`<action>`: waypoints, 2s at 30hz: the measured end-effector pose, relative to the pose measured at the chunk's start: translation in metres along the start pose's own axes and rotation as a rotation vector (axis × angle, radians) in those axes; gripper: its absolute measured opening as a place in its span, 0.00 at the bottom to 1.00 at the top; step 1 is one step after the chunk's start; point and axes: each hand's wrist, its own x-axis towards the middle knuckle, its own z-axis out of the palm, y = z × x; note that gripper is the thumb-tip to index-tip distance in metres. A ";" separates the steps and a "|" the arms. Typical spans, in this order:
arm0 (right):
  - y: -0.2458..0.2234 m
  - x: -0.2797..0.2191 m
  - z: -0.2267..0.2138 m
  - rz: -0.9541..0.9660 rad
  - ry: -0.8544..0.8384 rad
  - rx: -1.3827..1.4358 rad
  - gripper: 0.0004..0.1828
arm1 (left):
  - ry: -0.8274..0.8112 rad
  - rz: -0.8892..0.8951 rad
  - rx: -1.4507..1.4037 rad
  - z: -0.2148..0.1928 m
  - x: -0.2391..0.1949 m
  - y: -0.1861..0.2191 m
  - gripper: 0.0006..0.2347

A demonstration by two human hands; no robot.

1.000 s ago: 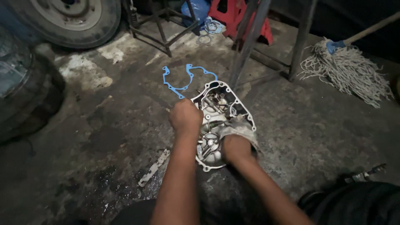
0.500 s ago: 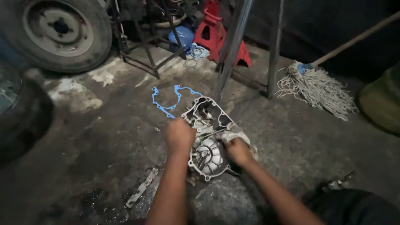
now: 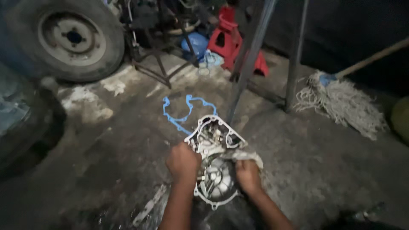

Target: The person cleans a disassembled engine casing using a cloth. They wipe the interior surfaces and edges of the metal part, then clean their hands with the same cloth. The person continues to wipe the casing repeatedly.

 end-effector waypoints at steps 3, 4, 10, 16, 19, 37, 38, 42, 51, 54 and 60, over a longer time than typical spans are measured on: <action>0.010 -0.025 -0.027 0.441 -0.172 0.529 0.17 | 0.037 0.018 0.026 0.009 0.000 -0.004 0.08; 0.008 -0.024 -0.040 0.553 -0.189 0.776 0.17 | 0.071 0.026 0.029 0.009 0.002 -0.005 0.08; 0.009 0.022 -0.212 0.464 0.338 1.192 0.15 | 0.062 0.065 0.075 0.015 0.008 0.004 0.07; 0.016 0.061 -0.306 -0.378 0.448 0.620 0.12 | -0.002 0.060 0.115 0.011 0.012 0.004 0.08; 0.026 0.067 -0.285 -0.408 0.468 0.670 0.06 | -0.037 0.050 0.182 0.009 0.016 0.012 0.08; 0.039 -0.013 -0.105 -0.238 -0.357 -0.113 0.13 | 0.074 0.189 0.227 0.024 0.009 0.006 0.07; 0.033 -0.024 -0.104 -0.376 -0.369 -0.155 0.13 | 0.102 0.213 0.220 0.026 0.008 0.001 0.06; 0.036 -0.050 -0.100 -0.427 -0.499 -0.281 0.16 | 0.106 0.189 0.162 0.028 0.006 -0.004 0.07; 0.036 -0.050 -0.088 -0.360 -0.650 -0.396 0.21 | 0.140 0.178 0.190 0.031 0.006 0.001 0.07; 0.023 -0.047 -0.098 -0.419 -0.648 -0.411 0.28 | 0.166 0.187 0.162 0.028 0.010 0.005 0.06; 0.021 -0.026 -0.114 -0.461 -0.771 -0.263 0.36 | 0.130 0.170 0.197 0.020 0.011 0.010 0.07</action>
